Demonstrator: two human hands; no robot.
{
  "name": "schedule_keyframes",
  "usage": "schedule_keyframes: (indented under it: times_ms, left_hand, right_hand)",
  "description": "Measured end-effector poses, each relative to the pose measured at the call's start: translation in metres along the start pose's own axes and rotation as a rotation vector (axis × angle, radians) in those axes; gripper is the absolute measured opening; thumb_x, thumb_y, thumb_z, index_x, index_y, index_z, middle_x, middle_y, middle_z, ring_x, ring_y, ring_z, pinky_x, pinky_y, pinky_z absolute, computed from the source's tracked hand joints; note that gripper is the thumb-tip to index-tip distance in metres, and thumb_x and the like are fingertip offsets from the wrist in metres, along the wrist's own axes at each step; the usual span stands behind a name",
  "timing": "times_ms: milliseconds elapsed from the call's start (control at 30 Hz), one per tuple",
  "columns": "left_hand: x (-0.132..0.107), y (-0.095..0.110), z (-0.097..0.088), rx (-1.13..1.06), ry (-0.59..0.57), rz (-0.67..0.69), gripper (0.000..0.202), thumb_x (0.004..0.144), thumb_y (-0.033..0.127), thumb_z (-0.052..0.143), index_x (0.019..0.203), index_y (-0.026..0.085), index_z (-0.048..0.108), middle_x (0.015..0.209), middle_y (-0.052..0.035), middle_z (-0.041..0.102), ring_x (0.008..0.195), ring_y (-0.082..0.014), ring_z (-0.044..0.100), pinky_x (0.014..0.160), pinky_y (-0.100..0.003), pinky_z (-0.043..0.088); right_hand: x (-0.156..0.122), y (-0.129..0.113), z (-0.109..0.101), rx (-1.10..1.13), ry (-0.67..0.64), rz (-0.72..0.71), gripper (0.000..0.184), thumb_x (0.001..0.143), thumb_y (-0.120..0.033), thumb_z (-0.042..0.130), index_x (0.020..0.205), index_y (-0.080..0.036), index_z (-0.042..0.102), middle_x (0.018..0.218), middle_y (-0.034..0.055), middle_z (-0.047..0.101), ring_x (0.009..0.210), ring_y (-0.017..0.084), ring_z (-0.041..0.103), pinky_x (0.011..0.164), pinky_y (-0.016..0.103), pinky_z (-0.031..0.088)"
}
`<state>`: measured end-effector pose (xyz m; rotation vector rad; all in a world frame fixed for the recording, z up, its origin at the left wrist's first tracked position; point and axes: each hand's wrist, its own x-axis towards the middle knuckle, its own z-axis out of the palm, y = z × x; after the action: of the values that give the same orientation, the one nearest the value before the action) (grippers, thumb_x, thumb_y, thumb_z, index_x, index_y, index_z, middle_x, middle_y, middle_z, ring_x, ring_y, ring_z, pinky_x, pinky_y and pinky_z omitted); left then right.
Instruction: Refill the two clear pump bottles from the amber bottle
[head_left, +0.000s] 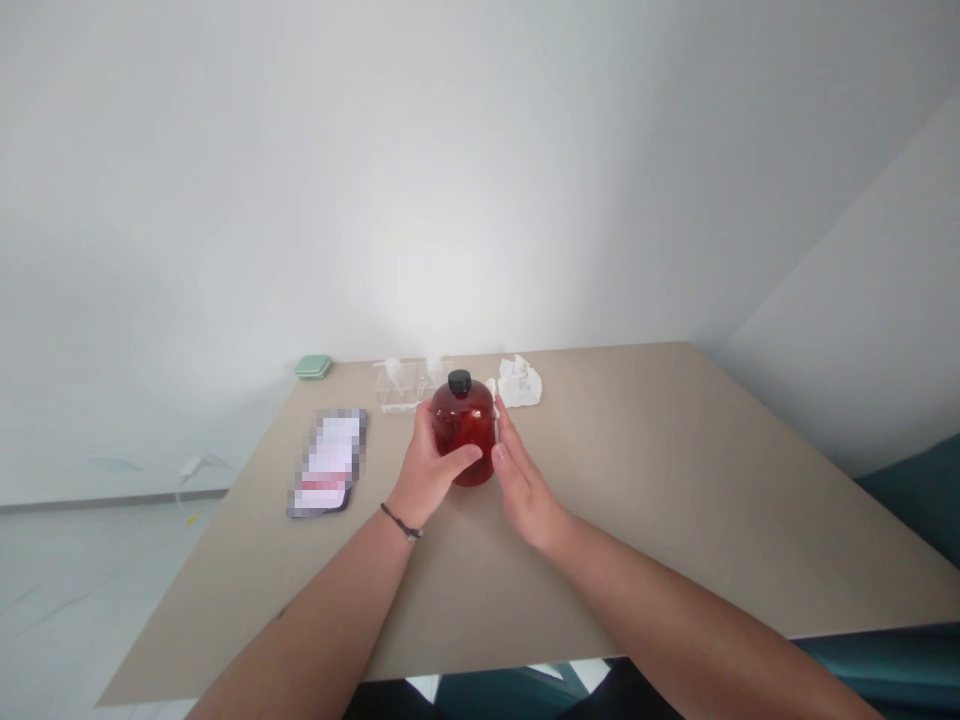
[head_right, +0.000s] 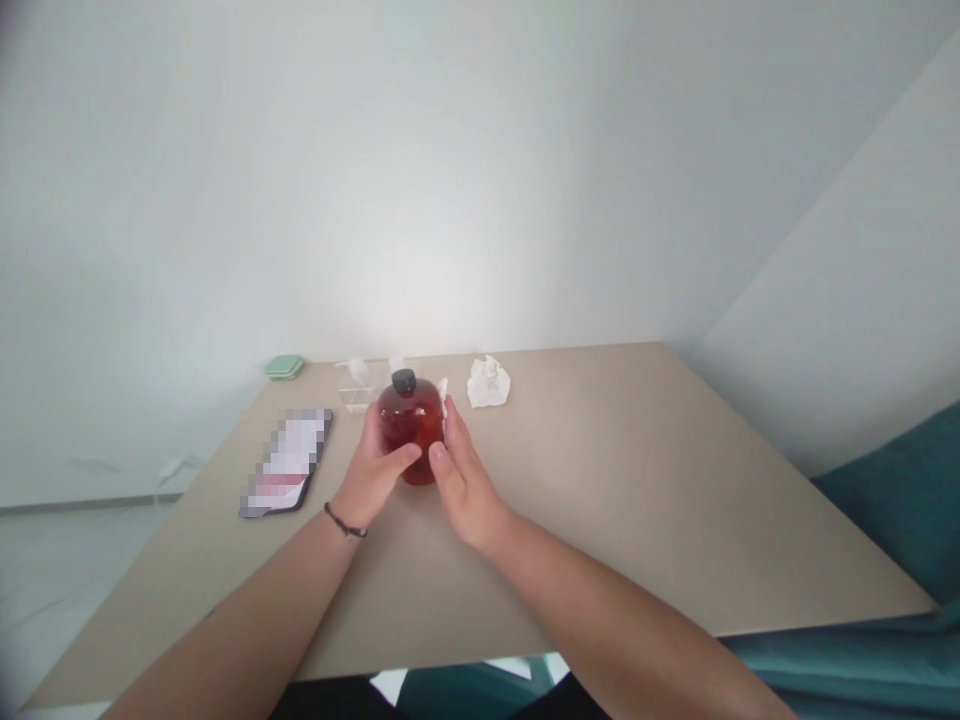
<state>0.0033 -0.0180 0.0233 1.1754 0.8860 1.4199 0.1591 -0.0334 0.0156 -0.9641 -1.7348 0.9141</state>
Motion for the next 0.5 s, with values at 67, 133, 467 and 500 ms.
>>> schedule_keyframes:
  times_ms: [67,133,467,500]
  left_hand:
    - [0.0,0.0,-0.001,-0.02,0.008,0.001,0.069,0.067,0.031,0.09,0.128,0.027,0.056,0.126,-0.0044,0.067,0.117,-0.0249,0.065,0.105,-0.037,0.047]
    - [0.0,-0.002,0.0,-0.126,-0.009,-0.02,0.065,0.068,0.036,0.089,0.125,0.027,0.058,0.123,-0.0043,0.069,0.113,-0.0247,0.066,0.102,-0.037,0.05]
    - [0.0,-0.007,-0.002,-0.197,-0.027,0.017,0.074,0.066,0.06,0.086,0.127,0.028,0.058,0.124,-0.0062,0.067,0.116,-0.0276,0.064,0.1,-0.037,0.051]
    - [0.001,-0.006,-0.004,-0.13,0.018,0.07,0.07,0.069,0.06,0.084,0.126,0.028,0.059,0.127,-0.0063,0.065,0.12,-0.0276,0.061,0.103,-0.037,0.049]
  right_hand:
    - [0.004,-0.005,-0.001,0.073,0.004,0.005,0.07,0.102,-0.062,0.028,0.162,-0.026,0.021,0.169,0.0066,0.026,0.156,0.022,0.025,0.128,0.048,0.022]
    - [0.008,-0.008,-0.001,0.161,-0.01,0.002,0.068,0.102,-0.064,0.028,0.158,-0.025,0.032,0.162,0.0077,0.042,0.15,0.024,0.039,0.125,0.048,0.031]
    - [0.01,0.005,0.011,0.407,-0.064,0.118,0.071,0.102,-0.065,0.012,0.139,-0.022,0.056,0.142,0.0076,0.065,0.133,0.025,0.06,0.111,0.046,0.05]
    - [0.011,0.004,0.01,0.399,-0.061,0.094,0.072,0.102,-0.065,0.011,0.143,-0.022,0.052,0.145,0.0082,0.062,0.134,0.025,0.058,0.111,0.046,0.049]
